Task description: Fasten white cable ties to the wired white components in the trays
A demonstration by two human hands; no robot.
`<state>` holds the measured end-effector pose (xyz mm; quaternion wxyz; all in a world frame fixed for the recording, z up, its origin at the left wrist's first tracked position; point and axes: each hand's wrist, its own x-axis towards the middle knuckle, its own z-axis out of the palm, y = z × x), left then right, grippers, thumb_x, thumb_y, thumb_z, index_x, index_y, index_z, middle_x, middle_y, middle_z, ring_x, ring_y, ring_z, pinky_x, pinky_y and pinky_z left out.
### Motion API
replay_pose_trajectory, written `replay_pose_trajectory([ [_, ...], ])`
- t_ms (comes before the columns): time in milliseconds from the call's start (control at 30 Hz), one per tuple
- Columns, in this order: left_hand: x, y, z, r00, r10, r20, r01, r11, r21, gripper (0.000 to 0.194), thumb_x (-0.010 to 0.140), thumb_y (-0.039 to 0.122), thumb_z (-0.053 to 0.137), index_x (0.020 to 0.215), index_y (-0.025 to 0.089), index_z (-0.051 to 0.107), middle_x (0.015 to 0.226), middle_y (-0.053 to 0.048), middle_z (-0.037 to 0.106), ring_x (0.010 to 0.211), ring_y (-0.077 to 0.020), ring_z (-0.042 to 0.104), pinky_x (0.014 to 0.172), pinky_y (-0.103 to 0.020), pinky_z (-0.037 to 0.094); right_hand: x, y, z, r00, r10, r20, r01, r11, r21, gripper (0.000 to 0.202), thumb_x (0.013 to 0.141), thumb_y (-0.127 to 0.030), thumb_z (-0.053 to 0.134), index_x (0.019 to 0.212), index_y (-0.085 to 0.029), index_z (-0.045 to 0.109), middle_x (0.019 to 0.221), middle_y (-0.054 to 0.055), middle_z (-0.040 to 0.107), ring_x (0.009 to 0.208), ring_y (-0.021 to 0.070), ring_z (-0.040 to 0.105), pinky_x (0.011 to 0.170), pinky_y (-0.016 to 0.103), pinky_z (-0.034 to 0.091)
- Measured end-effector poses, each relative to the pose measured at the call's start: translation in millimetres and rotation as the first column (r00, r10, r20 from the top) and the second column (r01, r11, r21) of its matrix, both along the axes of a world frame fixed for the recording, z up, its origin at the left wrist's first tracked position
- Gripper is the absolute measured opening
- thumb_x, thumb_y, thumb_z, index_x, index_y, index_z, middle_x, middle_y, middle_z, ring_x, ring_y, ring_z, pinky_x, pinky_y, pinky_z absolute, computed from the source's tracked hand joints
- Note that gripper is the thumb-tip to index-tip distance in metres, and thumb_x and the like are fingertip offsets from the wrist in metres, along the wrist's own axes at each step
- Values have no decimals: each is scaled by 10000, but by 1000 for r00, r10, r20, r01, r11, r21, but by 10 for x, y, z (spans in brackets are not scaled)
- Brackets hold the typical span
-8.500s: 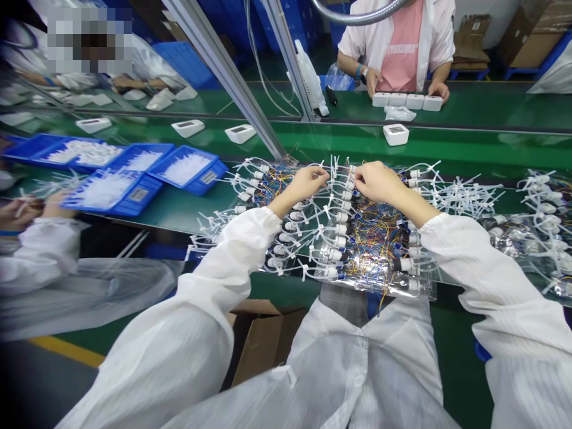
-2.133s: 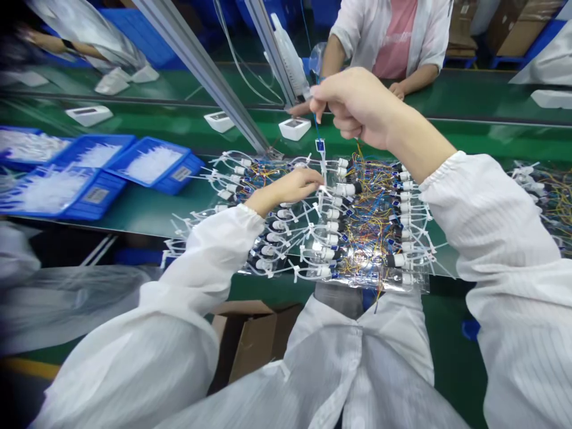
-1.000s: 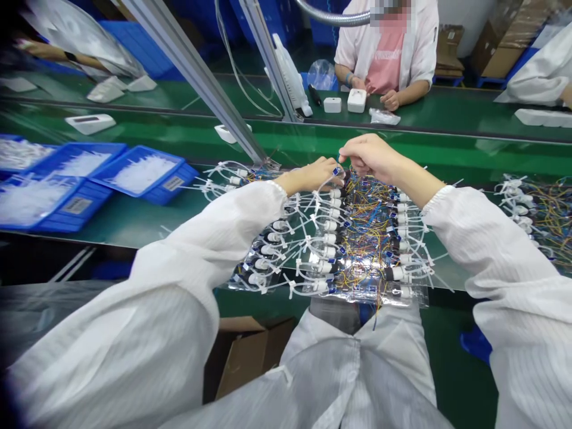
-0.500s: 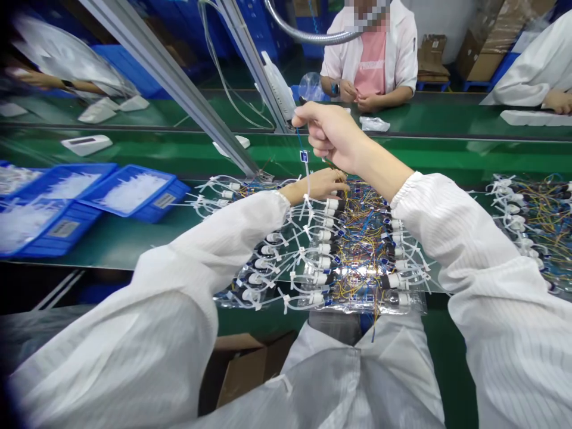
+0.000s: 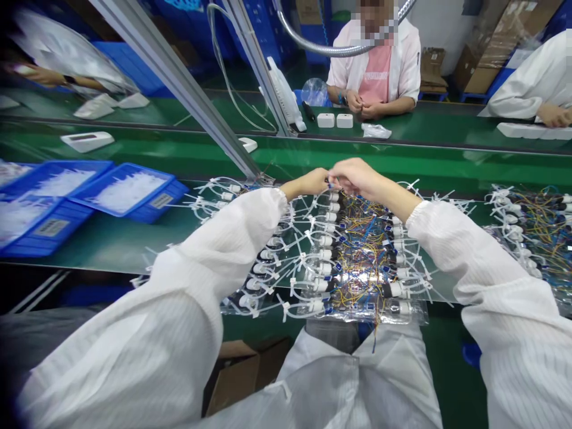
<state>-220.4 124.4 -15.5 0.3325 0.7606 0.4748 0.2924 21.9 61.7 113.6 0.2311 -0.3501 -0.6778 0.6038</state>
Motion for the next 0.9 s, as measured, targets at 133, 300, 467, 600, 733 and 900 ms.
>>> replay_pose_trajectory([
  [133, 17, -95, 73, 996, 19, -84, -15, 998, 55, 225, 925, 393, 927, 994, 180, 942, 1008, -87, 912, 933, -256, 786, 913, -363, 596, 209, 39, -188, 932, 67, 356, -145, 969, 198, 253, 913, -305, 775, 677, -243, 707, 561, -53, 513, 592, 140, 409, 634, 296, 300],
  [300, -188, -263, 175, 920, 373, -124, -325, 899, 292, 247, 1009, 370, 819, 1142, 175, 891, 1229, -166, 900, 1110, -316, 811, 1134, -488, 650, 260, 15, -249, 806, 104, 583, -371, 856, 360, 365, 846, -126, 865, 575, -230, 644, 577, -19, 549, 659, 143, 429, 702, 328, 274],
  [467, -549, -465, 181, 848, 507, -151, -513, 858, -1, 128, 911, 275, 860, 849, 236, 755, 852, -95, 834, 915, -306, 793, 946, -440, 657, 299, 25, -278, 809, -18, 588, -284, 863, 417, 499, 887, -167, 967, 565, -241, 593, 532, -44, 369, 617, 138, 252, 690, 381, 174],
  [600, -567, -559, 61, 884, 440, -160, -466, 860, -207, 298, 824, 292, 981, 773, 257, 689, 709, -50, 770, 732, -270, 776, 744, -387, 631, 368, 54, -210, 757, -172, 630, -234, 830, 507, 537, 893, -211, 989, 555, -253, 574, 543, -41, 338, 632, 152, 263, 711, 383, 196],
  [733, -406, -581, -23, 902, 414, -121, -431, 867, -248, 424, 769, 338, 1089, 829, 249, 679, 704, -12, 751, 665, -206, 726, 716, -358, 637, 481, 10, -132, 729, -206, 652, -219, 833, 509, 521, 911, -338, 1027, 597, -260, 619, 573, -28, 387, 642, 169, 304, 720, 383, 224],
  [900, -228, -659, 35, 887, 459, -52, -461, 872, -163, 488, 745, 326, 1105, 912, 235, 655, 787, -3, 773, 731, -177, 731, 761, -324, 631, 820, -193, -18, 791, -128, 599, -208, 863, 460, 448, 977, -431, 978, 692, -247, 685, 669, 34, 614, 712, 200, 487, 758, 374, 297],
])
